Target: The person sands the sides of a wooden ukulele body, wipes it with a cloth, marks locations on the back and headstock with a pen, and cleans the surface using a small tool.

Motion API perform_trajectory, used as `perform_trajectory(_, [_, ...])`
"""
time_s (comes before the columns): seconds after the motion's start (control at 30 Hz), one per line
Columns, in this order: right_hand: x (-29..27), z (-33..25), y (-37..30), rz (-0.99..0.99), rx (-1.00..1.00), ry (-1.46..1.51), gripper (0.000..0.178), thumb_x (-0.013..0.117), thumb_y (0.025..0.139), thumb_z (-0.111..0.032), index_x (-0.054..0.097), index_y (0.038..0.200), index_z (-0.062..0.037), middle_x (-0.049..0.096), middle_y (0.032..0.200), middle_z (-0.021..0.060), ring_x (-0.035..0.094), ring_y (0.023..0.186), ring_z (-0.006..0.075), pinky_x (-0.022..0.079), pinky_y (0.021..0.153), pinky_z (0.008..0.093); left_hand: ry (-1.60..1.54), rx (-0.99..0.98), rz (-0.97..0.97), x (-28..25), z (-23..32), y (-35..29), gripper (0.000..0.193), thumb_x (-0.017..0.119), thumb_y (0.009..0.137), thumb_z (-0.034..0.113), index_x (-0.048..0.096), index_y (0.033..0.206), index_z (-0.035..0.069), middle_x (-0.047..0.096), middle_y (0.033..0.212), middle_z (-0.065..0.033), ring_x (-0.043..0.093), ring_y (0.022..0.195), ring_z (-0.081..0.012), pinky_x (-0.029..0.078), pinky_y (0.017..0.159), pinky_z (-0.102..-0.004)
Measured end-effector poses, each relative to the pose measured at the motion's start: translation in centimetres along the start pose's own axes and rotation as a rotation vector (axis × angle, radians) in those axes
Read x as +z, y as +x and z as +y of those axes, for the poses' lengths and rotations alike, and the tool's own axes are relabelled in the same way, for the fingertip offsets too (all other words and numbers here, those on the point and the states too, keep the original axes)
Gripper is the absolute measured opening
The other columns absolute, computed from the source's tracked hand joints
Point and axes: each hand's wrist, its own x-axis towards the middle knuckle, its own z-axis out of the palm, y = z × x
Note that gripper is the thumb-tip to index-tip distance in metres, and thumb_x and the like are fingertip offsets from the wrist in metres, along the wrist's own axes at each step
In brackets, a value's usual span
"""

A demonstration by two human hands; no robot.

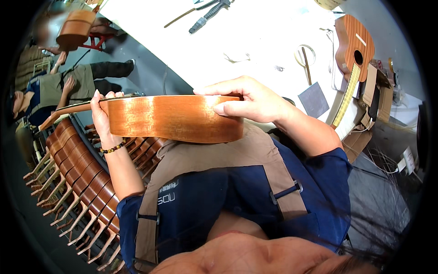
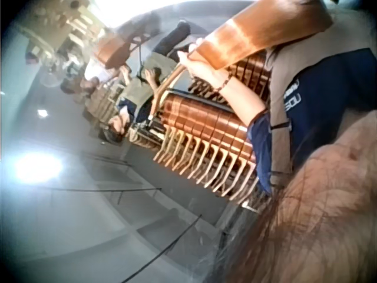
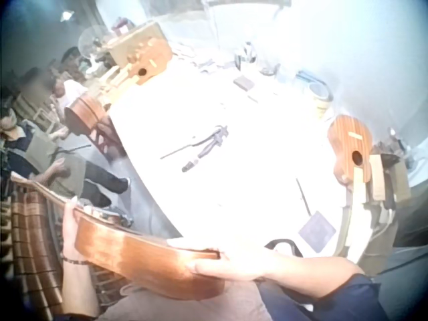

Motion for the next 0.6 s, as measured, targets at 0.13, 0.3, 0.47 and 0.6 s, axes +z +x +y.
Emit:
perform_trajectory(0.13, [0.7,0.4,0.5,0.008,-0.004,0.044,0.037,0.060,0.086,-0.014,0.058,0.121,-0.0017,0.064,0.113,0.0106,0.059,0.102,0.0157,0.045,0.089,0.0284,-0.032,-0.004,-0.056,-1.3,0.3,-0.4,0.026,0.057,0.089,0.028,0.054,0.069,0.011,0.052,0.067,-0.0054,0.054,0.070,-0.0234,0.047,0.081,-0.0357])
perform_trajectory(0.3, [2.2,1.7,2.1,-0.018,0.086,-0.011,0.038,0.059,0.090,-0.023,0.057,0.122,-0.0024,0.063,0.113,0.0117,0.059,0.102,0.0168,0.045,0.089,0.0285,0.101,0.179,0.157,-3.1,0.6,-1.6,0.021,0.057,0.090,0.024,0.048,0.080,0.007,0.056,0.070,-0.0074,0.059,0.073,-0.0244,0.051,0.069,-0.0362])
perform_trajectory(0.47, [3.5,4.9,3.3,-0.203,0.100,-0.006,0.040,0.054,0.093,-0.026,0.054,0.127,-0.0069,0.061,0.118,0.0114,0.057,0.106,0.0169,0.043,0.092,0.0286,0.225,0.370,0.214,-5.9,0.5,-5.0,0.019,0.055,0.091,0.015,0.043,0.078,0.009,0.056,0.068,-0.0082,0.061,0.067,-0.0226,0.053,0.064,-0.0349])
perform_trajectory(0.6, [4.3,8.8,3.5,-0.320,0.131,-0.050,0.036,0.052,0.093,-0.017,0.054,0.128,-0.0103,0.060,0.121,0.0097,0.055,0.109,0.0167,0.041,0.095,0.0282,0.277,0.469,0.244,-9.4,-0.5,-7.3,0.018,0.054,0.091,0.009,0.042,0.078,0.009,0.055,0.067,-0.0081,0.060,0.065,-0.0203,0.052,0.065,-0.0341])
